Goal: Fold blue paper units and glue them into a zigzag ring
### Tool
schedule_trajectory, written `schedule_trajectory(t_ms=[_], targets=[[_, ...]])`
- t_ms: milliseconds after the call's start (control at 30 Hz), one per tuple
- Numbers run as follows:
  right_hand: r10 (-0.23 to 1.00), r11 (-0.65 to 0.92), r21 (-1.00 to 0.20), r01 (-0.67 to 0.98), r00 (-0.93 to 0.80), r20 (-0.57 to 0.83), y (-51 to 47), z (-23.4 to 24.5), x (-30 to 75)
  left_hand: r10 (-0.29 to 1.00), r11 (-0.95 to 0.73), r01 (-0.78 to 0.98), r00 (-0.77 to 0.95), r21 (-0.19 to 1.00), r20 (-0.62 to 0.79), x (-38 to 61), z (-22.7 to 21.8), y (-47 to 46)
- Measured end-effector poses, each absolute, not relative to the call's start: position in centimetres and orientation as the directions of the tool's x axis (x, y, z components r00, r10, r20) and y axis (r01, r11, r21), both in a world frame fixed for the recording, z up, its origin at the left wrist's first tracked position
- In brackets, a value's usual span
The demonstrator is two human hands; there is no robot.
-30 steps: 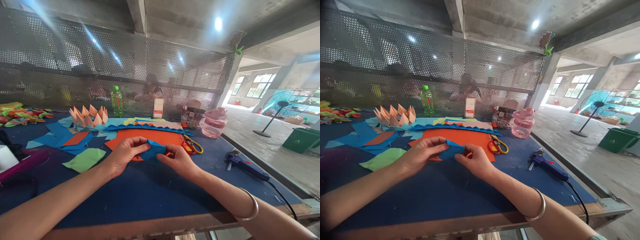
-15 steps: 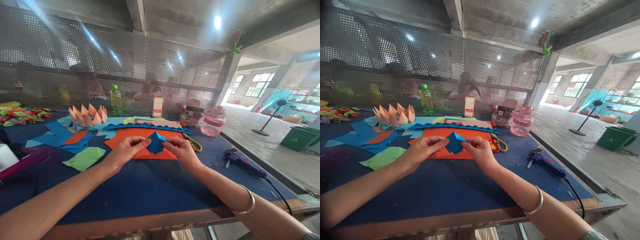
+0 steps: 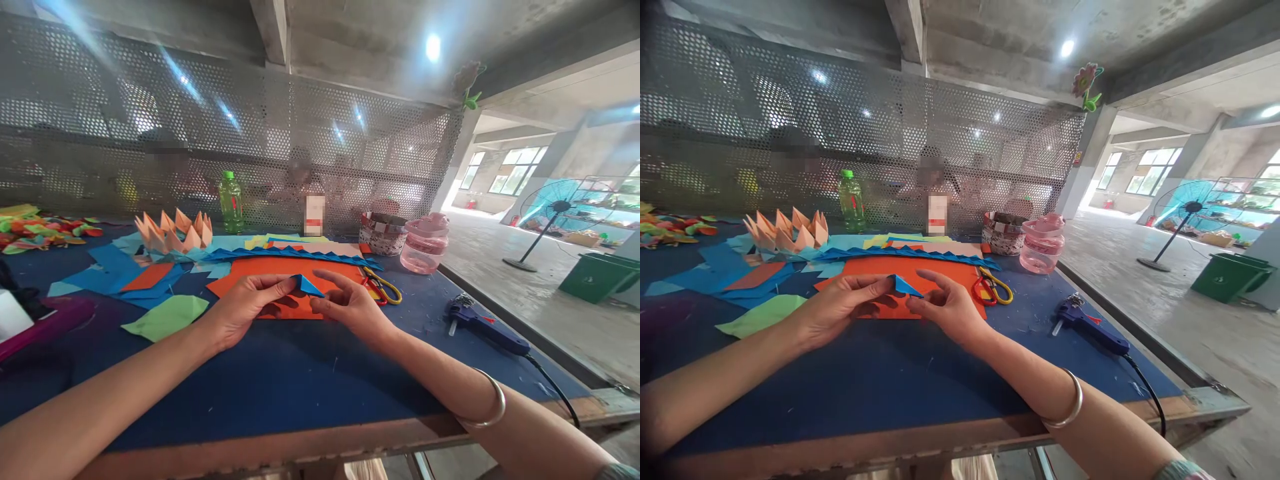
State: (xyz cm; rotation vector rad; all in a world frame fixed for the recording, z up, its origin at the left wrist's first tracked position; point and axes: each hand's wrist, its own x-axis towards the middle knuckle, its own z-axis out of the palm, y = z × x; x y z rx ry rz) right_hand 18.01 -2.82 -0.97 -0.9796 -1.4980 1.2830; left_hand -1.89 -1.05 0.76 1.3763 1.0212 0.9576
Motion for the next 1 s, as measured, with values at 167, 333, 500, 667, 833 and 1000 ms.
schedule_trajectory(t_ms=[167,333,500,667,833,1000], targets=[[0.925,0.182,-0.983,-0.007,-0.339,0.173,-2.8,-1.1,18.07,0.946,-0.013,0.051,0.324,0.999,-0.004,-1.93,0.79,-1.19],[0.937,0.22,-0.975,-0.012,-0.274,0.215,-2.52,-1.31,18.16,0.944,-0.041,0.063,0.328,0.997,0.018,-1.77,0.87,-1.3],[0.953,0.214,-0.977,0.01,-0.22,0.207,-2.52,-1.28,18.11,0.955,-0.069,0.088,0.295,0.994,0.04,-1.57,0.85,-1.3],[0.952,0.243,-0.969,0.052,-0.205,0.228,-2.64,-1.13,18.09,0.967,-0.151,0.186,0.232,0.971,0.106,-1.44,1.03,-1.49],[0.95,0.282,-0.957,0.065,-0.158,0.27,-2.36,-1.48,18.09,0.953,-0.272,0.285,0.21,0.919,0.217,-1.32,1.46,-1.83],[0.934,0.344,-0.935,0.081,-0.132,0.332,-2.23,-1.58,18.03,0.936,-0.333,0.307,0.219,0.891,0.275,-1.43,1.17,-1.73]])
